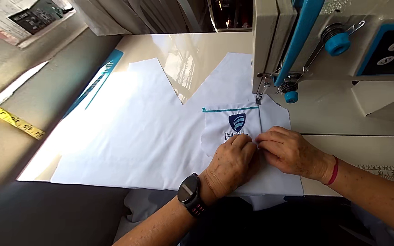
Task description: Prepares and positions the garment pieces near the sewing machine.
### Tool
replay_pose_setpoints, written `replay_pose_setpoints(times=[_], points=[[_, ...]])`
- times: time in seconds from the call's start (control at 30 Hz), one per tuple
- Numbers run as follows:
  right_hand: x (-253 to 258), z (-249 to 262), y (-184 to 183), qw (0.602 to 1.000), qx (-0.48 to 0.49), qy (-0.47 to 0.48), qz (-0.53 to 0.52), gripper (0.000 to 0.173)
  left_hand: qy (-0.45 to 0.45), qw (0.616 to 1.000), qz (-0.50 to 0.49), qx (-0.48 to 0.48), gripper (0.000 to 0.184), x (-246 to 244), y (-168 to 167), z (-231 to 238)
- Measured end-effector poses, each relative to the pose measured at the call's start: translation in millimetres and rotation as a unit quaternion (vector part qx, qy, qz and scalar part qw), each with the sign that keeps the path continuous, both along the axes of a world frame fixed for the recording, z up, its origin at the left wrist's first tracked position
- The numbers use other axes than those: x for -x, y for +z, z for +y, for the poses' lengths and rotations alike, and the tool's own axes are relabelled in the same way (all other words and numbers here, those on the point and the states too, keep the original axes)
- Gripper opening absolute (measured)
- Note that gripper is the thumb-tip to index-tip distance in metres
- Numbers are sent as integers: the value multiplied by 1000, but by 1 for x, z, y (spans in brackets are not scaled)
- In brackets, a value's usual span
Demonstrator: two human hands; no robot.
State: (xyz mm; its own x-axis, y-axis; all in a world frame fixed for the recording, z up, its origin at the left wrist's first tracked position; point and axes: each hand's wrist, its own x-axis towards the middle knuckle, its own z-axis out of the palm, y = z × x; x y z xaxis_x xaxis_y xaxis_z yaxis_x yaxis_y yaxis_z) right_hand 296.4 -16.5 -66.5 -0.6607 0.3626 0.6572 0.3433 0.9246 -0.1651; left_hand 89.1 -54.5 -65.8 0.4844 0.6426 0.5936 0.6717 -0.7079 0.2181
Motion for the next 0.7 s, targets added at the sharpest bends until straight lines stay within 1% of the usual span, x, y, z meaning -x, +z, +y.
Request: replay_pose_setpoints(times=[0.13,0.27,0.47,0.7], points=[[4,1,0,998,51,-11,37,15,19,998,-31,46,14,0,2,4],[4,4,-1,993,98,1,63,12,18,995,-66,78,14,5,4,5],[5,8,-1,993,94,5,72,7,23,990,-79,115,17,7,5,5],[4,8,-5,994,75,17,73,12,8,980,-103,169,17,9,6,7]])
